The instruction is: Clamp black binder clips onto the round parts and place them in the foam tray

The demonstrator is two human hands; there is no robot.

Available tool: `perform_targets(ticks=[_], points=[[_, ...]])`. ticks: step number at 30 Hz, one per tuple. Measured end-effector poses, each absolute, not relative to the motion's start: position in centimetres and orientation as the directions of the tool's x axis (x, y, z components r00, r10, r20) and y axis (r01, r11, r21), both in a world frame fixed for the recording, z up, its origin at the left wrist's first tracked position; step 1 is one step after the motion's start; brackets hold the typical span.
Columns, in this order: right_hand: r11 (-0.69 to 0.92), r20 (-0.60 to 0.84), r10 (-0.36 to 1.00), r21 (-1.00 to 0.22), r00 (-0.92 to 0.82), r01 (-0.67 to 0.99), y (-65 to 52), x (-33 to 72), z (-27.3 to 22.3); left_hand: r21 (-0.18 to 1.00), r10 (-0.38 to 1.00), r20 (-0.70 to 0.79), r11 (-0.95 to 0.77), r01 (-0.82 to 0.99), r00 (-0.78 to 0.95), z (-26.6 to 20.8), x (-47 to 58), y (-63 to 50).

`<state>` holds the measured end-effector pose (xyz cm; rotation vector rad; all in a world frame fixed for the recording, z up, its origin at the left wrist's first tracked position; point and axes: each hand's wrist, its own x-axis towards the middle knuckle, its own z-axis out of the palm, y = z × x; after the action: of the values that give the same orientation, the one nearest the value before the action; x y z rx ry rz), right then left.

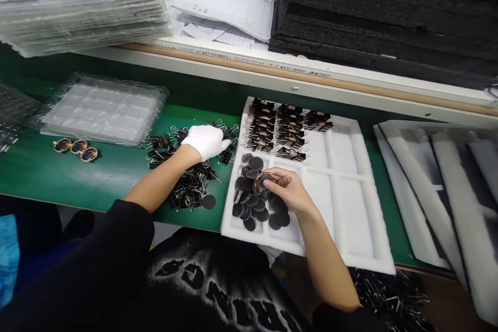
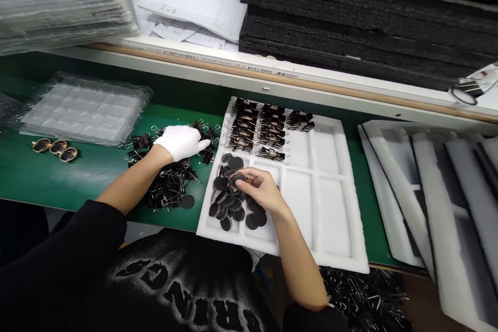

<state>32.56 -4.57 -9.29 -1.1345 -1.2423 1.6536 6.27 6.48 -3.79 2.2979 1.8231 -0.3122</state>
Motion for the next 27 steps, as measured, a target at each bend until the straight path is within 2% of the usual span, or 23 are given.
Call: perform_targets(ticks=[7, 8, 10, 12, 14, 16, 17, 19, 22, 25, 27], points=[[-0.229, -0.172, 0.925, -0.964, -0.340, -0.135, -4.6, 33.0, -9.4, 0.054, 0.950, -0.172, -0.254, 0.966, 0.260, -2.5, 5.0, 6.6], [-0.228, -0.162, 0.923, -0.961, -0.349, -0.156, -4.6, 32.9, -9.3, 0.084, 0.950, -0.111, -0.283, 0.955, 0.291, -2.1, 4.9, 6.3], [-0.226, -0.140, 0.920, -0.953, -0.366, -0.204, -4.7, 32.7, -9.2, 0.226, 0.906, 0.094, -0.424, 0.877, 0.413, -1.7, 5.4, 5.2], [-0.223, -0.113, 0.921, -0.938, -0.374, -0.266, -4.8, 32.5, -9.2, 0.369, 0.768, 0.359, -0.639, 0.675, 0.531, -1.8, 6.6, 3.7], [-0.218, -0.086, 0.923, -0.919, -0.374, -0.327, -4.9, 32.4, -9.4, 0.387, 0.616, 0.538, -0.787, 0.481, 0.575, -2.3, 7.9, 2.3], [-0.210, -0.064, 0.925, -0.907, -0.374, -0.365, -4.9, 32.3, -9.5, 0.339, 0.542, 0.602, -0.838, 0.427, 0.586, -3.0, 9.0, 1.3], [-0.205, -0.055, 0.926, -0.904, -0.373, -0.374, -5.0, 32.3, -9.5, 0.334, 0.540, 0.599, -0.840, 0.428, 0.592, -3.2, 9.3, 1.0], [-0.189, -0.036, 0.929, -0.902, -0.370, -0.388, -5.0, 32.4, -9.3, 0.396, 0.584, 0.518, -0.812, 0.430, 0.625, -3.4, 9.5, 0.8], [-0.158, -0.006, 0.931, -0.908, -0.364, -0.388, -4.9, 32.3, -8.8, 0.517, 0.675, 0.282, -0.706, 0.484, 0.682, -3.1, 9.5, 0.8], [-0.126, 0.018, 0.933, -0.919, -0.358, -0.374, -4.8, 32.2, -8.5, 0.487, 0.747, 0.077, -0.606, 0.628, 0.660, -2.6, 9.7, 0.6], [-0.112, 0.025, 0.937, -0.923, -0.348, -0.368, -4.8, 32.1, -8.4, 0.440, 0.766, 0.006, -0.579, 0.686, 0.643, -2.5, 10.0, 0.3]])
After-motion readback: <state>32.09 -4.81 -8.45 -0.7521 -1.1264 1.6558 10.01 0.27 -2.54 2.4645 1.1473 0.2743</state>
